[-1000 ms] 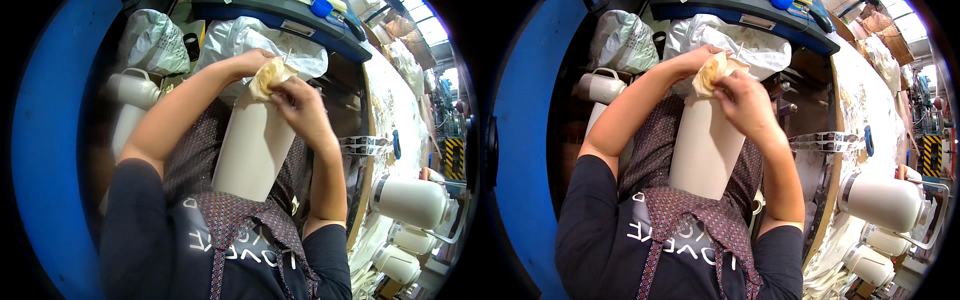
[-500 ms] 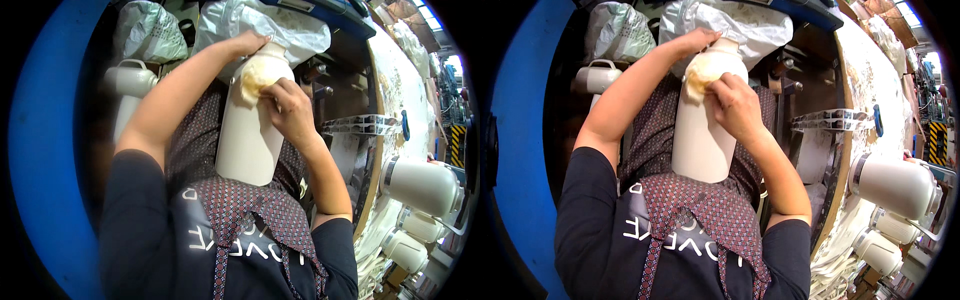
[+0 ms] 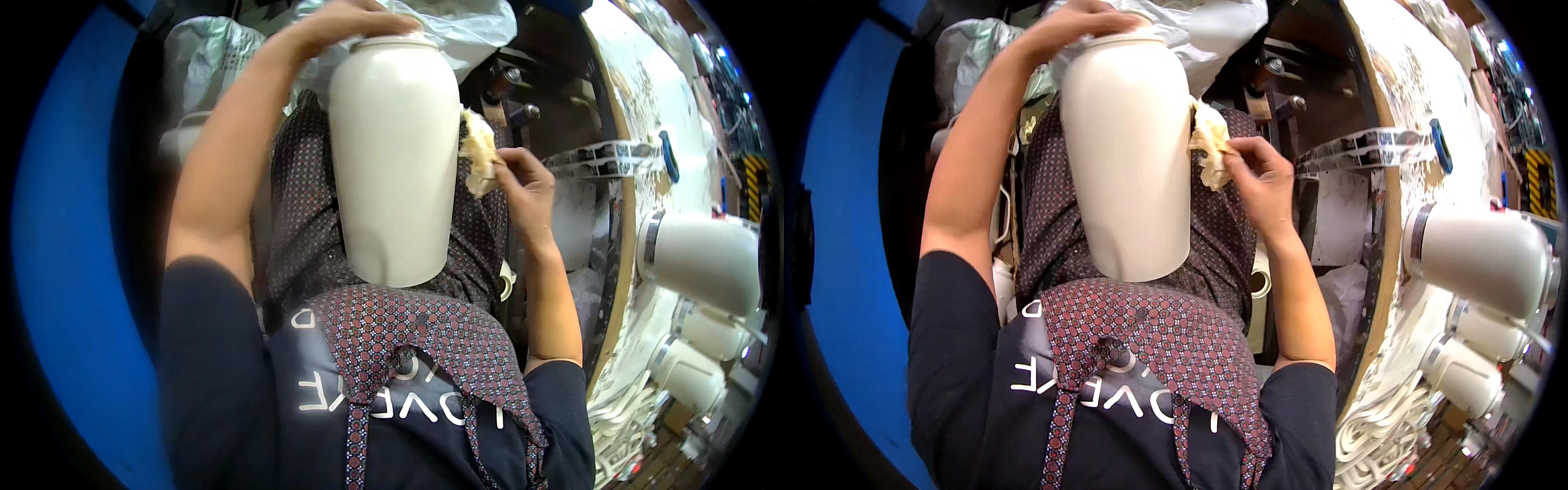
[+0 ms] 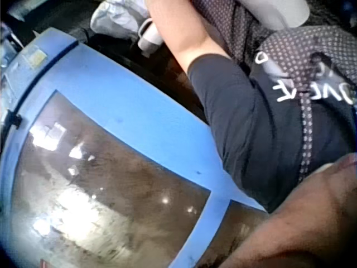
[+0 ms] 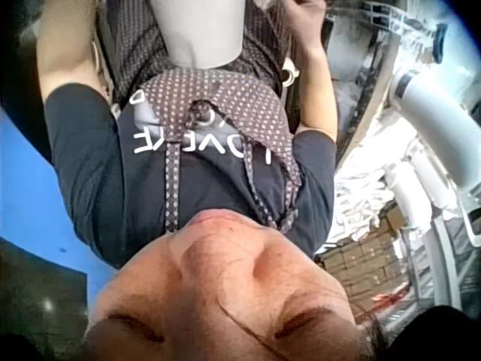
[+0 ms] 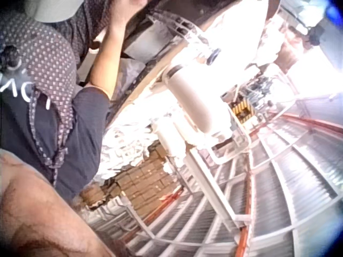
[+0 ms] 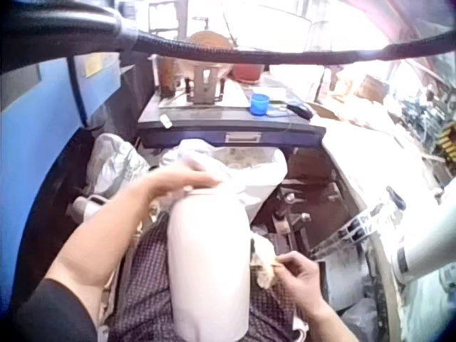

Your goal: The person cleans a white plastic jug component using a cloth and spray, then fits a silver metal ring onto the base and inspects the assembly.

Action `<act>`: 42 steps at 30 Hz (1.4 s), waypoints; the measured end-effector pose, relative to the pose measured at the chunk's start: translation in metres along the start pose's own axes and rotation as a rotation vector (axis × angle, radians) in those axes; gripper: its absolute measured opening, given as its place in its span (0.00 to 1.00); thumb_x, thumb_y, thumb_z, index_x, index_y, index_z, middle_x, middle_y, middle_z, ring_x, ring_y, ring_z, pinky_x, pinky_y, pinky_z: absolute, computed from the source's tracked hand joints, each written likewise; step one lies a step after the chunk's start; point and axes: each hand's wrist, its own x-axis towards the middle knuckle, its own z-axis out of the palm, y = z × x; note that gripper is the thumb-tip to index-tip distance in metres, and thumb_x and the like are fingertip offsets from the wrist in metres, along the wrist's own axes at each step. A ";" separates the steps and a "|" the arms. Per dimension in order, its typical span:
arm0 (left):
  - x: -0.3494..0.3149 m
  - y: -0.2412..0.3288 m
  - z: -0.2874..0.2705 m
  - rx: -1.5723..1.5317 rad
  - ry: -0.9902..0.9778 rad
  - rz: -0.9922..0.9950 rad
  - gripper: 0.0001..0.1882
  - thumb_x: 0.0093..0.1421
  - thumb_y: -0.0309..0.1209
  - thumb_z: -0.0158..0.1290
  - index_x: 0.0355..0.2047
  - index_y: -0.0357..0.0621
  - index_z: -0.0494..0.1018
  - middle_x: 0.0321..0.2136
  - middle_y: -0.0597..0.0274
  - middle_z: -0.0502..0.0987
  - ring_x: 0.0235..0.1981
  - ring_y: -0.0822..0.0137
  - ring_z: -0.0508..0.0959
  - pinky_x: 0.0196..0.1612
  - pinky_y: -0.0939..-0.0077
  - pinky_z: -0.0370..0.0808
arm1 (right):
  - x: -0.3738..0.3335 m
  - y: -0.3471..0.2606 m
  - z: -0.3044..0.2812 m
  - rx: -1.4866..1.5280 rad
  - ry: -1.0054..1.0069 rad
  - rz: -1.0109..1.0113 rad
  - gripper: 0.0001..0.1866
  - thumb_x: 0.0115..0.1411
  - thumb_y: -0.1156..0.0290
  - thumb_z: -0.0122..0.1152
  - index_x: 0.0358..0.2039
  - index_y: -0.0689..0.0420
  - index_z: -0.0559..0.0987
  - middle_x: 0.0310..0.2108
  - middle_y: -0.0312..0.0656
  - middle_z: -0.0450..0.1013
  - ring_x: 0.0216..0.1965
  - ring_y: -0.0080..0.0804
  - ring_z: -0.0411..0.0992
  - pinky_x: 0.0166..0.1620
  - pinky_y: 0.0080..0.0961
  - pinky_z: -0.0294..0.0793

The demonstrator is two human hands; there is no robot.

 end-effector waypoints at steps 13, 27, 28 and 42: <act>-0.030 -0.051 -0.025 -0.129 0.318 -0.272 0.30 0.58 0.54 0.56 0.40 0.34 0.79 0.35 0.58 0.81 0.35 0.70 0.78 0.42 0.78 0.71 | -0.016 0.031 -0.030 0.586 0.241 0.211 0.13 0.60 0.79 0.56 0.46 0.63 0.76 0.39 0.37 0.75 0.39 0.20 0.73 0.44 0.17 0.72; 0.016 -0.101 -0.022 -0.539 0.315 -0.328 0.26 0.55 0.47 0.62 0.41 0.33 0.77 0.35 0.56 0.80 0.33 0.69 0.80 0.38 0.76 0.76 | -0.039 0.037 0.006 0.063 -0.010 0.012 0.07 0.56 0.74 0.60 0.32 0.65 0.80 0.29 0.38 0.75 0.31 0.21 0.72 0.36 0.20 0.71; 0.020 -0.102 -0.019 -0.538 0.315 -0.338 0.26 0.55 0.47 0.62 0.41 0.33 0.77 0.35 0.56 0.80 0.33 0.68 0.80 0.38 0.75 0.76 | -0.040 0.035 0.016 0.005 0.000 -0.037 0.06 0.55 0.73 0.62 0.28 0.64 0.79 0.27 0.40 0.75 0.29 0.25 0.73 0.35 0.20 0.71; 0.032 -0.090 -0.007 -0.390 0.333 -0.429 0.27 0.53 0.42 0.65 0.45 0.32 0.75 0.38 0.55 0.80 0.35 0.68 0.80 0.39 0.76 0.76 | -0.057 0.029 0.044 -0.064 -0.208 -0.095 0.05 0.50 0.76 0.63 0.28 0.60 0.76 0.26 0.44 0.74 0.29 0.37 0.75 0.35 0.30 0.73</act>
